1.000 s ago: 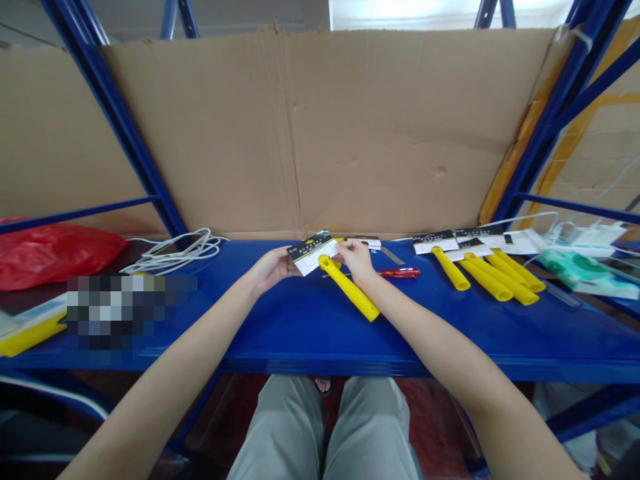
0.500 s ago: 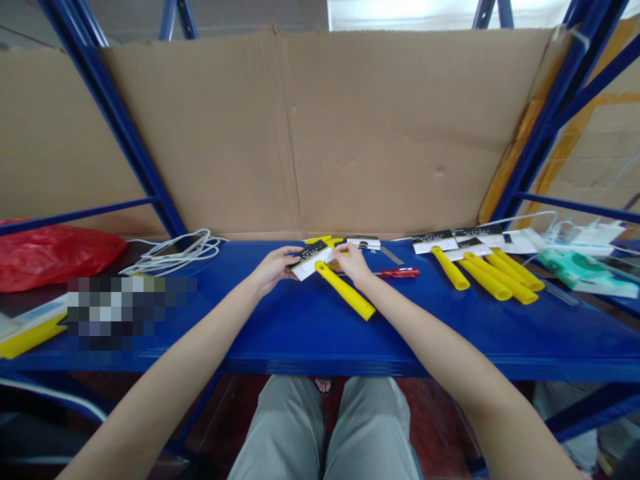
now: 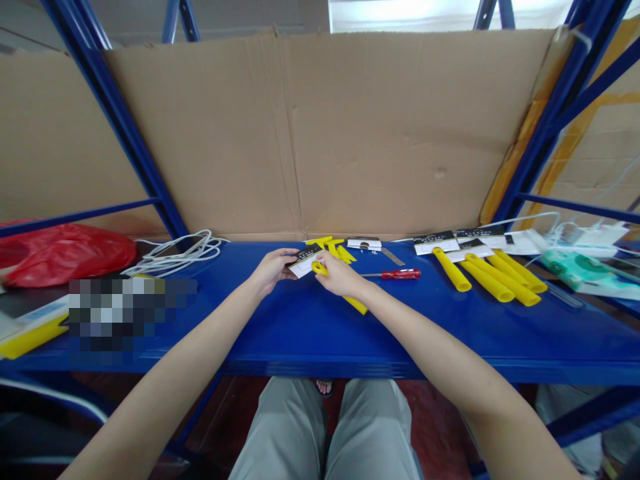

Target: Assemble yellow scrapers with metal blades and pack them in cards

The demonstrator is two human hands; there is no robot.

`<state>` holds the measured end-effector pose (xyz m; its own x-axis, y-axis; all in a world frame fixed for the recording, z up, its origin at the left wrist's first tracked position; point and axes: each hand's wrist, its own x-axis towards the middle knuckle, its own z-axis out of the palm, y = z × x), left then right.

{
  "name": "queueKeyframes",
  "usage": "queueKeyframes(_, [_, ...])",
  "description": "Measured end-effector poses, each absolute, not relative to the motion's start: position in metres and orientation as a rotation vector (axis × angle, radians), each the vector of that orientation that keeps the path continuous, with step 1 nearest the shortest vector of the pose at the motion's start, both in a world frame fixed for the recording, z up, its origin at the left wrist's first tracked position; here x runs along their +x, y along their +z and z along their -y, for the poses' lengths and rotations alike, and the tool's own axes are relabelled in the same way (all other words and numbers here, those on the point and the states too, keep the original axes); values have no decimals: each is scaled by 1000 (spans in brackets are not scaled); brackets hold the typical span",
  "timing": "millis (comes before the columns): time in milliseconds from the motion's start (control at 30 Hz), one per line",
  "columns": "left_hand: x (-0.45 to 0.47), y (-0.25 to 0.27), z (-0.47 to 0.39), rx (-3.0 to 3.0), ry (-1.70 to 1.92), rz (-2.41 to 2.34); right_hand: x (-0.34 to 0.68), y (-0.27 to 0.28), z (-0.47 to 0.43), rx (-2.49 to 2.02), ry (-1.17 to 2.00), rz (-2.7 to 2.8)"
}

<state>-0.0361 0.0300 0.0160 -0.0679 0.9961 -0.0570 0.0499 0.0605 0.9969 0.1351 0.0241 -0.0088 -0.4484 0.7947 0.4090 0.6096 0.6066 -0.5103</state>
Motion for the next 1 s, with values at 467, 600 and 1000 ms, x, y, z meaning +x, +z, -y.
queueKeyframes(467, [-32, 19, -26, 1129, 1341, -1381, 136, -7, -19, -989, 139, 2439])
queueKeyframes(600, [-31, 20, -26, 1100, 1379, -1378, 138, -6, -22, -949, 110, 2473])
queueKeyframes(1000, [-33, 21, -25, 1127, 1339, -1352, 141, 1, -20, -964, 114, 2517])
